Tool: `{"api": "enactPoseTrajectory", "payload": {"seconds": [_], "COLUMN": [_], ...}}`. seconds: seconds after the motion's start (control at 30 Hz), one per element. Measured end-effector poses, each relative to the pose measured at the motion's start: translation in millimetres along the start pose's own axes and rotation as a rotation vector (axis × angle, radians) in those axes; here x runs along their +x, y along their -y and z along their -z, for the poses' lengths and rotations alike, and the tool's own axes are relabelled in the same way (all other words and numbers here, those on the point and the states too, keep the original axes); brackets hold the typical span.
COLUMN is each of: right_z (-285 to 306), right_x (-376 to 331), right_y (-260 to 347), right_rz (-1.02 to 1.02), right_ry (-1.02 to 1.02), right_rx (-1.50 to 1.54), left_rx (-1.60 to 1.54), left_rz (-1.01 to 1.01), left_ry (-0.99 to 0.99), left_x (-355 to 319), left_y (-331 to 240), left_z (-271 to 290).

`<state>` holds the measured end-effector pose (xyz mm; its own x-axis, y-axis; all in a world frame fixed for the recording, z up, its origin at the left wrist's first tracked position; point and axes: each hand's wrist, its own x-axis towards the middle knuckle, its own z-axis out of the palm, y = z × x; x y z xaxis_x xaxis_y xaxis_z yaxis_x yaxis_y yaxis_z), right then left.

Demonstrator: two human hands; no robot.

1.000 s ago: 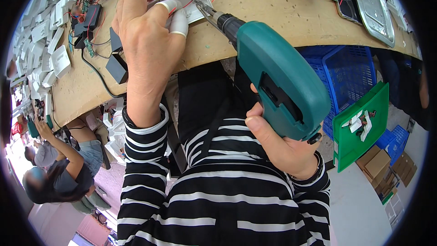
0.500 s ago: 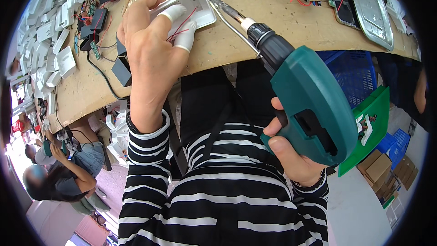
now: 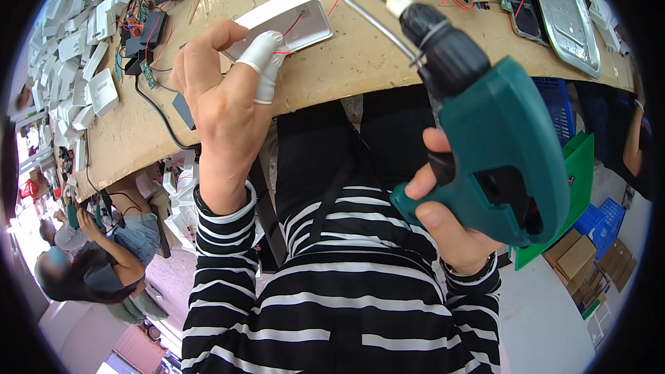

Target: Soldering red wires into white plastic housings using a handheld soldering tool.

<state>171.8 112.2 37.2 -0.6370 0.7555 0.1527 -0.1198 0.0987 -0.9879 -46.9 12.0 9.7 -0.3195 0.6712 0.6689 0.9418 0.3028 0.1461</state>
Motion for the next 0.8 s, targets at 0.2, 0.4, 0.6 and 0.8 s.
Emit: {"api": "enactPoseTrajectory", "payload": {"seconds": [0.2,0.4,0.6,0.8], "right_z": [-16.6,-48.7,-55.5,-60.0], "right_x": [27.4,47.3,61.0,68.2], "right_y": [-15.7,-23.8,-27.5,-31.8], "right_rz": [0.156,0.211,0.249,0.300], "right_ry": [0.106,0.061,0.092,0.126], "right_rx": [-0.088,0.069,-0.024,-0.074], "left_rx": [0.128,0.119,0.031,-0.185], "left_rz": [-0.032,-0.046,-0.089,-0.069], "left_ry": [-0.018,-0.111,-0.073,0.011], "left_x": [0.2,-0.5,-0.3,1.3], "left_y": [-4.3,-0.7,2.4,3.9], "left_z": [1.2,-4.2,-7.1,-5.1]}}
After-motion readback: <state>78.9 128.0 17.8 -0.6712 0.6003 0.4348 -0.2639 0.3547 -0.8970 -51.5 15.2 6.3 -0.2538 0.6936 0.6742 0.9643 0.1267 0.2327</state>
